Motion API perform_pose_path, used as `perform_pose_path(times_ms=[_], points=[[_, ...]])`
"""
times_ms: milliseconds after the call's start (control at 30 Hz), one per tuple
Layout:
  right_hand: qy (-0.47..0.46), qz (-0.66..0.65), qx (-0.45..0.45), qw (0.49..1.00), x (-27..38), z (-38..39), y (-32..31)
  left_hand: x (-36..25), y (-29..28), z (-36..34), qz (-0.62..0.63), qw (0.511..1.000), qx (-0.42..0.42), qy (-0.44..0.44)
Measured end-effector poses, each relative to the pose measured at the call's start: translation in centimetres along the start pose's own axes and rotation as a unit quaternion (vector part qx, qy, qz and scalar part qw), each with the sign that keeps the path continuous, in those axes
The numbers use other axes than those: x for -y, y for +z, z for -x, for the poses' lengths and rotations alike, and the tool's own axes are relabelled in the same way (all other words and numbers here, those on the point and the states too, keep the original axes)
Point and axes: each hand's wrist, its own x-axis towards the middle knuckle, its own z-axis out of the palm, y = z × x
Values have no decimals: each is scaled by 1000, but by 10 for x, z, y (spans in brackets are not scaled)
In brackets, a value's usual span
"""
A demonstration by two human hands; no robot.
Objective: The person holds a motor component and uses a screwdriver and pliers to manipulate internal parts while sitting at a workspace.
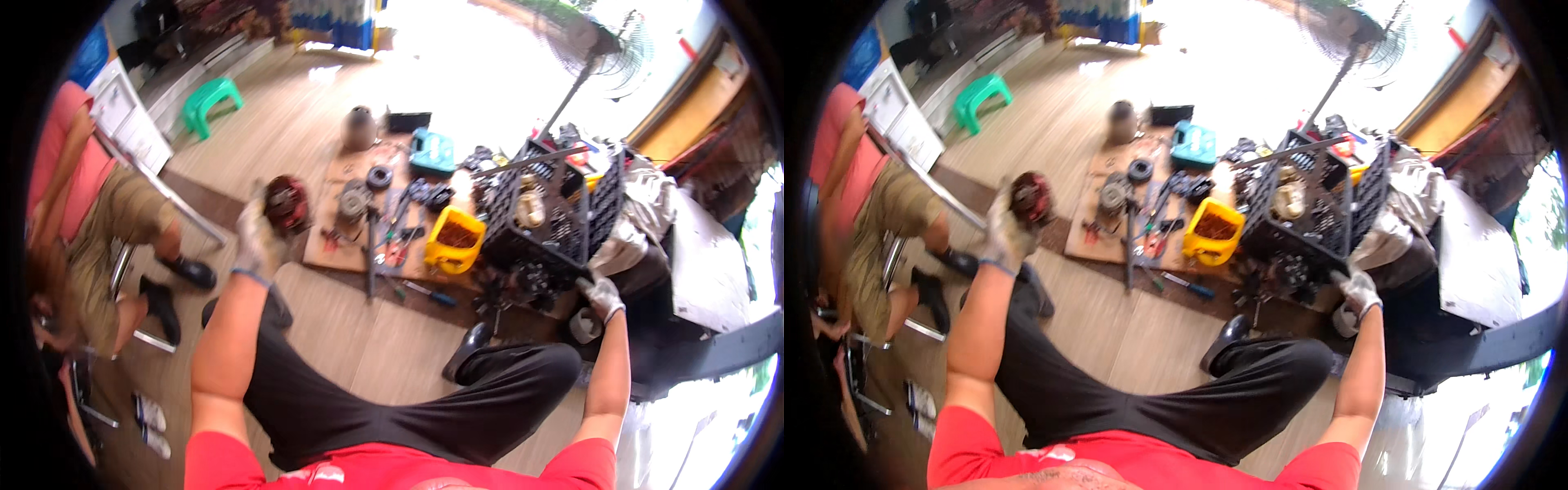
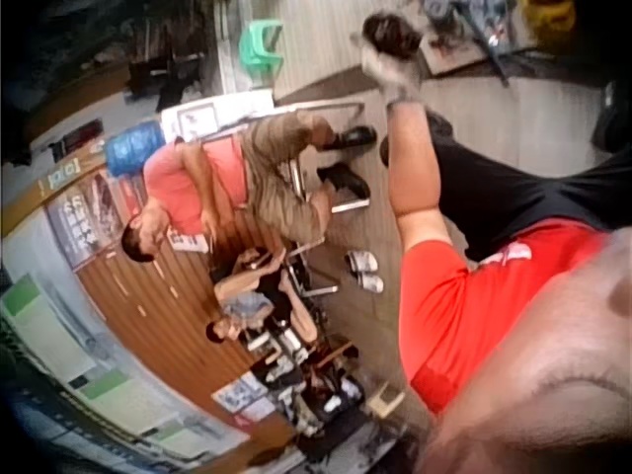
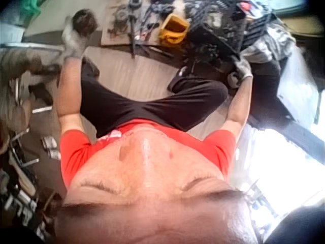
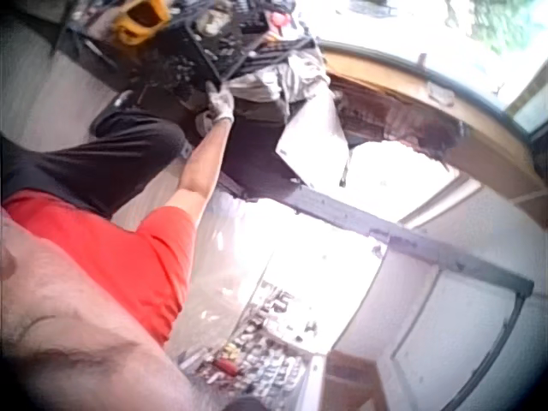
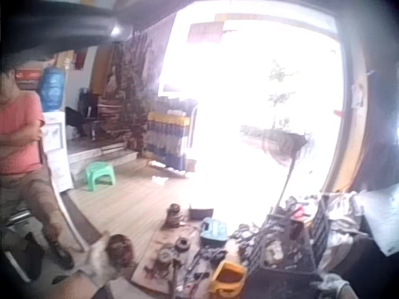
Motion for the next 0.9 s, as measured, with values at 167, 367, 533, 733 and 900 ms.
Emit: perform_pose_path(times_ms=[167, 367, 533, 733, 900], points=[[-203, -92, -118, 968, 175, 28, -5, 33, 37, 21, 4, 995, -50, -89], [-343, -236, 58, 907, 300, 23, 72, 52, 45, 35, -61, 986, 17, -153], [-417, -221, 51, 880, 325, 15, 115, 63, 52, 50, -80, 973, 8, -214], [-409, -352, 271, 797, 339, -9, 134, 67, 52, 59, -89, 957, 106, -253], [-435, -227, 119, 863, 337, -22, 125, 66, 48, 52, -186, 960, 75, -194]])
